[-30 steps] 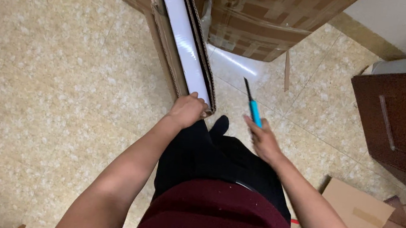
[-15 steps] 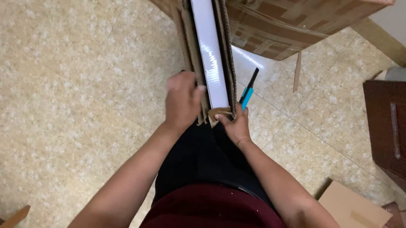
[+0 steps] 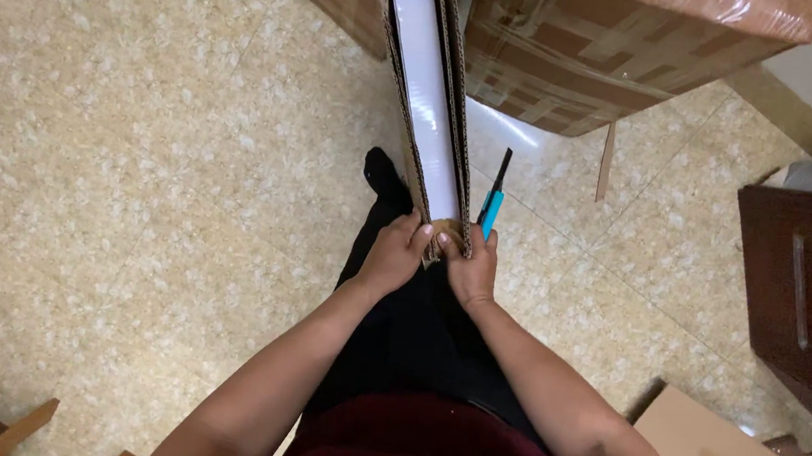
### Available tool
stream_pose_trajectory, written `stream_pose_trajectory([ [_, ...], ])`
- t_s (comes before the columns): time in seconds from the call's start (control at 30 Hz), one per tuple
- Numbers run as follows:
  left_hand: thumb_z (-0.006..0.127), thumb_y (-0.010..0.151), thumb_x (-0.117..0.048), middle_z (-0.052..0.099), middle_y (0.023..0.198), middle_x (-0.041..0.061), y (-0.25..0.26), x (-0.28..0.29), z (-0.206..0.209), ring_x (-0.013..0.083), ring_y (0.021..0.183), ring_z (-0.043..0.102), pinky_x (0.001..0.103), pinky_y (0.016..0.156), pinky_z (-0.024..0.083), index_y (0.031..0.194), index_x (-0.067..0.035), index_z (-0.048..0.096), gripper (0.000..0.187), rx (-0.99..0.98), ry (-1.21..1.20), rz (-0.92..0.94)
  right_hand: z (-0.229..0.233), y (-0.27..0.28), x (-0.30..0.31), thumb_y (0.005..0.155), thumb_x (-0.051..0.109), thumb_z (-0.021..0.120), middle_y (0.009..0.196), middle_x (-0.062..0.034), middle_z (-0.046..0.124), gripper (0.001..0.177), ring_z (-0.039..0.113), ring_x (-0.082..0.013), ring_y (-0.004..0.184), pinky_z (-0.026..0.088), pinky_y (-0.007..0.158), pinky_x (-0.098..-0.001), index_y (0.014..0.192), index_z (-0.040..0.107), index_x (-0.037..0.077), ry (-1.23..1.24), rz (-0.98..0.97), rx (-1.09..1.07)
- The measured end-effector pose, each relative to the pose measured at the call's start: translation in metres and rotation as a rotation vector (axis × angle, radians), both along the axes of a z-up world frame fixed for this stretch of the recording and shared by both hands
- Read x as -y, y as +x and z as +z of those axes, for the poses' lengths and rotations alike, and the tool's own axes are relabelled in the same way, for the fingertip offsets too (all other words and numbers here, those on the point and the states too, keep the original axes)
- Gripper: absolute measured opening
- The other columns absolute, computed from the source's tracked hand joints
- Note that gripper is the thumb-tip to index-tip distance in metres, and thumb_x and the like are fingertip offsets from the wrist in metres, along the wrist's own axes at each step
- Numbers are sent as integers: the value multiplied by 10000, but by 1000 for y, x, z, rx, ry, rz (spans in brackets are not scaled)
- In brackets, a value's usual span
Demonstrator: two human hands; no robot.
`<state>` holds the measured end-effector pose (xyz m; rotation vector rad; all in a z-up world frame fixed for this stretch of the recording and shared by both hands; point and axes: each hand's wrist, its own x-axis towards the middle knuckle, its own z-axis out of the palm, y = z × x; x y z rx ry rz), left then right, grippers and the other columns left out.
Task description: Pack and seal a cardboard box using a tape dispenser and a utility knife.
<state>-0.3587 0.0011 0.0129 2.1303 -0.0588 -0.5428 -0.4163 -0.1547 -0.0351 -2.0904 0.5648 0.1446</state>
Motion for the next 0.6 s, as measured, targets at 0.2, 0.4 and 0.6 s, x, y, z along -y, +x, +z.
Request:
stream_pose_trajectory([
  [0.2,583,1017,-339,680,1049,263,6,7,10,428,974,667,462,849,556,1239,77,615,473,-21,-1,-144,1,2,5,874,309,781,1168,-228,554,368,617,-448,1036,525,867,-484,1129,668,69,-18,-14,-45],
  [0.4,553,997,-435,734,917,226,32,2,28,362,858,727,437,791,555,995,57,728,522,-341,2,-102,1,5,12,886,335,758,1227,-239,536,416,601,-453,1082,521,892,-485,1179,636,66,0,20,-100],
  [0.6,659,895,-602,746,910,267,83,-17,24,406,874,748,463,789,602,887,57,750,666,-690,-76,-104,7,12,17,905,402,724,1218,-251,535,458,603,-457,1097,520,932,-483,1161,579,51,13,140,-242],
])
